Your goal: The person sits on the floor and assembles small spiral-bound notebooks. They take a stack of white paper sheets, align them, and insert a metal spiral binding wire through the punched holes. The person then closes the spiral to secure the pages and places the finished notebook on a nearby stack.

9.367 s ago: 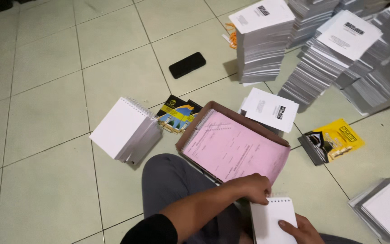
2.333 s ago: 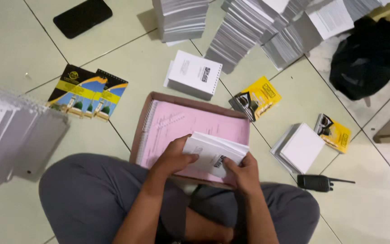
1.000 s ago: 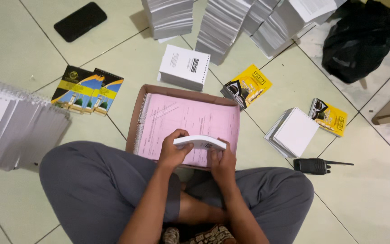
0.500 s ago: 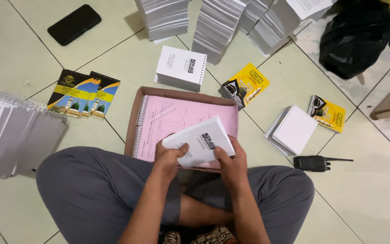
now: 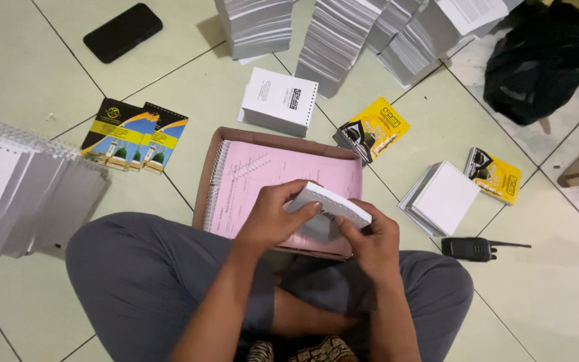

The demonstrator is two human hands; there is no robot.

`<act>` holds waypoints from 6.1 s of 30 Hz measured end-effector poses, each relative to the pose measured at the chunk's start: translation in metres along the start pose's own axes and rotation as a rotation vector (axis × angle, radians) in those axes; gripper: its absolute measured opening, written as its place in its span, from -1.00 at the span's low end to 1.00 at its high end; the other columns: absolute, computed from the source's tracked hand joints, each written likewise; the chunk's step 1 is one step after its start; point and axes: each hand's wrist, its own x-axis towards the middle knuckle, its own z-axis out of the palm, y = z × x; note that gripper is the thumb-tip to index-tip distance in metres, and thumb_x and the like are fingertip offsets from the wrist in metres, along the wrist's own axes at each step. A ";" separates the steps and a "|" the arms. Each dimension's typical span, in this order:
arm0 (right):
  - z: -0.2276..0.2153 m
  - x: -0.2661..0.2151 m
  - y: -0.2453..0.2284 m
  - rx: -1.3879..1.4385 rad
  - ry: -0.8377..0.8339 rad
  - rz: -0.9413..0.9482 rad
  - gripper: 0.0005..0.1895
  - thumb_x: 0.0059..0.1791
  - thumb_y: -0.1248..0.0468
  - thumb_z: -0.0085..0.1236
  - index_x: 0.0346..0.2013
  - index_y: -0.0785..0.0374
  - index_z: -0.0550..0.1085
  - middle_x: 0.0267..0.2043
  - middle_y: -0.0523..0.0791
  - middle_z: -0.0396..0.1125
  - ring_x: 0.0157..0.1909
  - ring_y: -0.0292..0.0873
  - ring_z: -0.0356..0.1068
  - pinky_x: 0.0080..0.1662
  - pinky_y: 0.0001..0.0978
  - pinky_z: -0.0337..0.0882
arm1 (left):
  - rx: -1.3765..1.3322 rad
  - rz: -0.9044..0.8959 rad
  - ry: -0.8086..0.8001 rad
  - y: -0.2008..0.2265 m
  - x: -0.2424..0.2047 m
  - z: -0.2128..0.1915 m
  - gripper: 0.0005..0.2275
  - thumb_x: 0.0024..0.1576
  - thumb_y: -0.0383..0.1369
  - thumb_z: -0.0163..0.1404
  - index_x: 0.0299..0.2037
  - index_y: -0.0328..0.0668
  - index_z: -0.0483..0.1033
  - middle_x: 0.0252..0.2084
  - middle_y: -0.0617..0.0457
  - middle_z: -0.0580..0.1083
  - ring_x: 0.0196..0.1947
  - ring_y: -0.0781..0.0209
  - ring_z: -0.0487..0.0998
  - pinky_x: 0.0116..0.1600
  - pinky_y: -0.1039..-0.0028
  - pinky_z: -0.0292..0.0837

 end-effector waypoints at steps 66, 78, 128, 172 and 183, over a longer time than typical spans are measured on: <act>-0.040 -0.023 0.082 0.079 -0.159 0.252 -0.46 -0.08 0.40 0.21 0.22 0.25 0.45 0.09 -0.10 0.50 0.05 -0.17 0.45 -0.01 -0.26 0.48 | -0.049 -0.645 0.020 0.026 0.010 0.055 -0.73 -0.08 -0.47 0.26 -0.15 -0.19 0.65 -0.17 0.12 0.66 -0.16 0.30 0.62 -0.06 0.45 0.50; -0.217 -0.071 0.197 1.277 0.128 0.007 -0.62 0.01 0.29 0.11 0.09 0.33 0.36 -0.38 0.08 0.42 -0.39 0.03 0.44 -0.19 0.13 0.53 | 0.664 0.218 -0.641 -0.089 0.121 0.273 -0.51 0.12 -0.43 -0.11 0.32 -0.34 0.29 0.41 -0.24 0.27 0.41 -0.11 0.26 0.44 0.20 0.13; -0.205 -0.044 0.182 1.316 0.003 0.058 -0.49 0.00 0.36 0.15 0.21 0.40 0.25 -0.02 0.15 0.42 -0.07 0.17 0.47 0.00 0.21 0.50 | 1.176 0.330 -1.048 -0.089 0.189 0.331 -0.57 -0.07 -0.07 0.31 -0.14 -0.20 0.61 -0.11 -0.11 0.55 -0.10 -0.17 0.59 -0.16 0.10 0.53; -0.205 -0.051 0.183 1.388 -0.021 0.048 -0.50 0.02 0.31 0.17 0.21 0.34 0.27 -0.08 0.10 0.45 -0.10 0.10 0.49 0.03 0.23 0.48 | 1.210 0.676 -0.885 -0.147 0.132 0.331 -0.88 0.00 -0.40 0.14 -0.27 0.00 0.61 -0.23 0.08 0.57 -0.19 -0.04 0.57 -0.32 0.15 0.44; -0.214 -0.057 0.220 1.457 0.009 0.117 -0.57 0.01 0.34 0.10 0.19 0.23 0.34 -0.06 0.06 0.46 -0.06 0.08 0.48 0.12 0.42 0.37 | 0.888 0.238 -0.590 -0.051 0.190 0.286 -0.51 0.09 -0.50 -0.18 0.26 -0.01 0.48 0.24 -0.06 0.48 0.12 -0.11 0.49 0.12 0.14 0.39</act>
